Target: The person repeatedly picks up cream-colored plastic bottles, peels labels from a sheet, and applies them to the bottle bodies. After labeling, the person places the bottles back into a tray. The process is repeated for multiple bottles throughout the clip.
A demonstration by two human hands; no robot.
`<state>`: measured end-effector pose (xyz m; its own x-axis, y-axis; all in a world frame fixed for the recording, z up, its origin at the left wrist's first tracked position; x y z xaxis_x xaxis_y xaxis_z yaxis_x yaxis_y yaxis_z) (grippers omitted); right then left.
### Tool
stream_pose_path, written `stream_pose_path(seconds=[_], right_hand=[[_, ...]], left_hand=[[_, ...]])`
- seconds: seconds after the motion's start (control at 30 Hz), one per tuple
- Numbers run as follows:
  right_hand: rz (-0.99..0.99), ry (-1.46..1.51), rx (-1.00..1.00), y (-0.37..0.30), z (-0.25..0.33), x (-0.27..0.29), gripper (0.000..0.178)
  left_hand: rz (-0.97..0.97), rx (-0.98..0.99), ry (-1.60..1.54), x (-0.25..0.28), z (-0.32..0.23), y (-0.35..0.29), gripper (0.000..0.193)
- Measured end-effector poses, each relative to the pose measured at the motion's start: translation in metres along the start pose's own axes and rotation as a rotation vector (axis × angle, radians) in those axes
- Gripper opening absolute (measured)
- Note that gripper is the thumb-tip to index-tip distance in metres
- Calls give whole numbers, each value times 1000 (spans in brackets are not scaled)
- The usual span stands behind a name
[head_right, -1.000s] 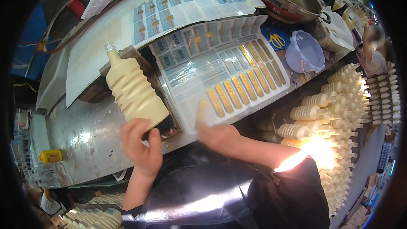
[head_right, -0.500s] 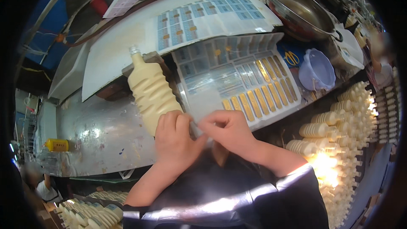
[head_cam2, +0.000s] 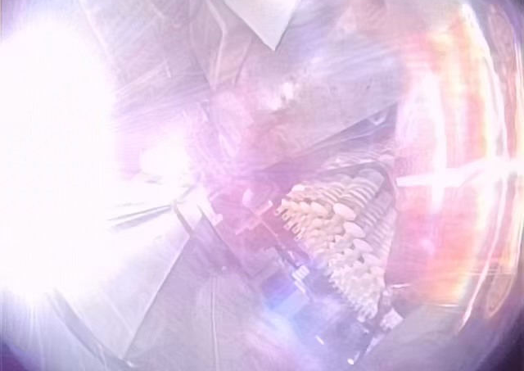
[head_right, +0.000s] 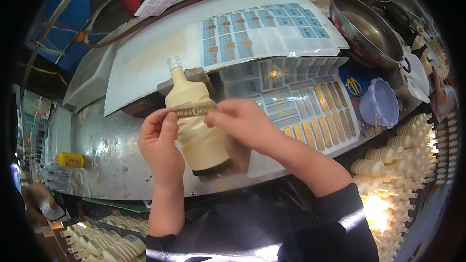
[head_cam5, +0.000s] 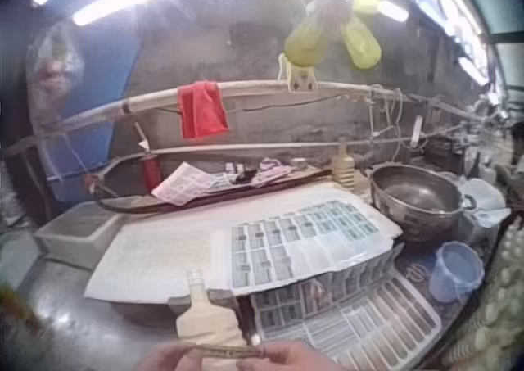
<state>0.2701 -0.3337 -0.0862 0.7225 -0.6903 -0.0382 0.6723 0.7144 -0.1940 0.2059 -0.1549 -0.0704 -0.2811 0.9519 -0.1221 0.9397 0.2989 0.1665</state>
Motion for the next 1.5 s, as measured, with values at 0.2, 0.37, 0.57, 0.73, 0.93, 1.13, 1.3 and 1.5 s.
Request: stream_pose_path(seconds=[0.2, 0.37, 0.57, 0.73, 0.93, 1.13, 1.3, 1.5], right_hand=[[-98, -37, 63, 37, 11, 11, 19], [-154, 60, 113, 54, -18, 18, 10], [-140, 165, 91, 61, -35, 16, 9], [-139, 189, 116, 66, -42, 14, 8], [-140, 142, 97, 65, -33, 13, 11], [-182, 129, 118, 67, -33, 12, 14], [-172, 75, 89, 64, -28, 11, 11], [-88, 379, 125, 76, -46, 23, 20]], left_hand=[[-69, 43, -76, 21, 30, 21, 15], [-109, 106, -29, 28, 44, 26, 12], [-109, 124, -48, 27, 50, 26, 11], [-128, 149, -71, 27, 50, 26, 11], [-124, 146, -121, 24, 50, 26, 10], [-128, 150, -126, 26, 54, 26, 7], [-134, 145, -125, 26, 53, 25, 7], [-129, 158, -72, 28, 55, 26, 8]])
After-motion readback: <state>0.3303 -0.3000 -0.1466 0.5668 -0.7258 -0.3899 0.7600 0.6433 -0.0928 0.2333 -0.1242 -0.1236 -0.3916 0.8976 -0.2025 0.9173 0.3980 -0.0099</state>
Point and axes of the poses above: each hand's wrist, its own y-axis towards the middle knuckle, its own x-axis out of the back of the hand, z = x × y, the point moved 7 cm from there along y, towards the middle knuckle, and after that the axes turned 15 degrees about z, right-handed, at the moved point
